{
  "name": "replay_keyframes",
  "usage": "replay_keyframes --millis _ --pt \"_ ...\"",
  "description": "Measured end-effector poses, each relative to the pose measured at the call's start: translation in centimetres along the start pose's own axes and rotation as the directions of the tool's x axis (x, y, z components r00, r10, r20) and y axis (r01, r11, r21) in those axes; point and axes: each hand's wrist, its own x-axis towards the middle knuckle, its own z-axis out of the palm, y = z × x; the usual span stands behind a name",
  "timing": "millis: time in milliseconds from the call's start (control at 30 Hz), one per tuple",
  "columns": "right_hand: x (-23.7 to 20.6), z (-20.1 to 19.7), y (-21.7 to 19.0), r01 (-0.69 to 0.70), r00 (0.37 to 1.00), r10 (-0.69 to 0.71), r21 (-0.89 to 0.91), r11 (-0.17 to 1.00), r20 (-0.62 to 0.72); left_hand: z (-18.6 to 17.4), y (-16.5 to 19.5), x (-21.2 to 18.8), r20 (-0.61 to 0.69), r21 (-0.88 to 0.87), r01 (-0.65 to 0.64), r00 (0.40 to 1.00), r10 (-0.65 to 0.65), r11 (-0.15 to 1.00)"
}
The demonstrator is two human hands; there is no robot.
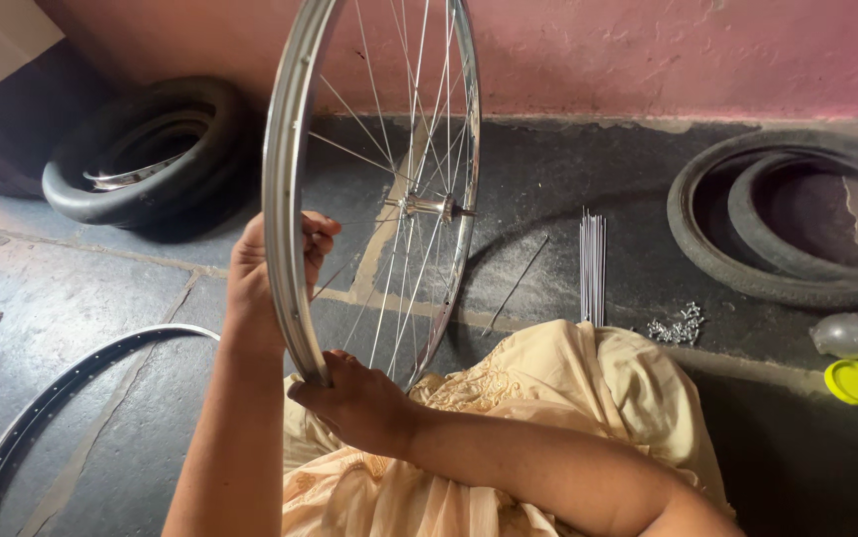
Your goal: The person laces a bicycle wheel by inserting spokes through the hub and rim. They rotate the wheel to access different spoke holes and continue adding spokes one at a time.
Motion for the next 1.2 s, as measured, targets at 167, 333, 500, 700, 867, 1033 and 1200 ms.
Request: replay_keyframes --millis 167,333,500,700,867,1033,1200 --pt "-0.3 -0.9 0.5 0.043 0.998 -0.041 0.047 0.998 -0.042 1.1 -0.8 0.5 -0.036 0.197 -0.022 0.999 0.029 0.98" --pt "-1.9 -4.0 1.3 0.025 0.996 -0.008 0.188 0.982 -0.09 4.3 -3.2 1.4 -0.163 0.036 0.101 0.982 -0.094 0.994" --pt "-4.3 -8.7 2.0 0.022 0.997 -0.01 0.146 0.989 -0.078 7.3 -6.1 3.0 -0.164 0.053 0.088 0.983 -0.078 0.995" --pt "-6.1 -10.7 2.0 -0.082 0.995 0.094 0.231 0.969 -0.039 8.4 -7.4 3.8 -0.075 -0.007 0.096 0.992 -0.097 0.995" --pt "-6.4 -10.3 1.9 -0.031 0.999 0.039 0.256 0.966 -0.023 7.9 -6.9 2.9 -0.087 -0.011 0.15 0.985 -0.151 0.989" --pt "-5.6 -8.7 1.4 -0.052 0.995 0.068 0.192 0.98 -0.075 6.9 -5.8 1.9 -0.153 0.015 0.153 0.977 -0.149 0.988" --pt "-5.4 -8.7 1.4 -0.108 0.992 0.119 0.214 0.971 -0.038 5.9 -5.8 0.9 -0.098 -0.01 0.107 0.989 -0.107 0.994"
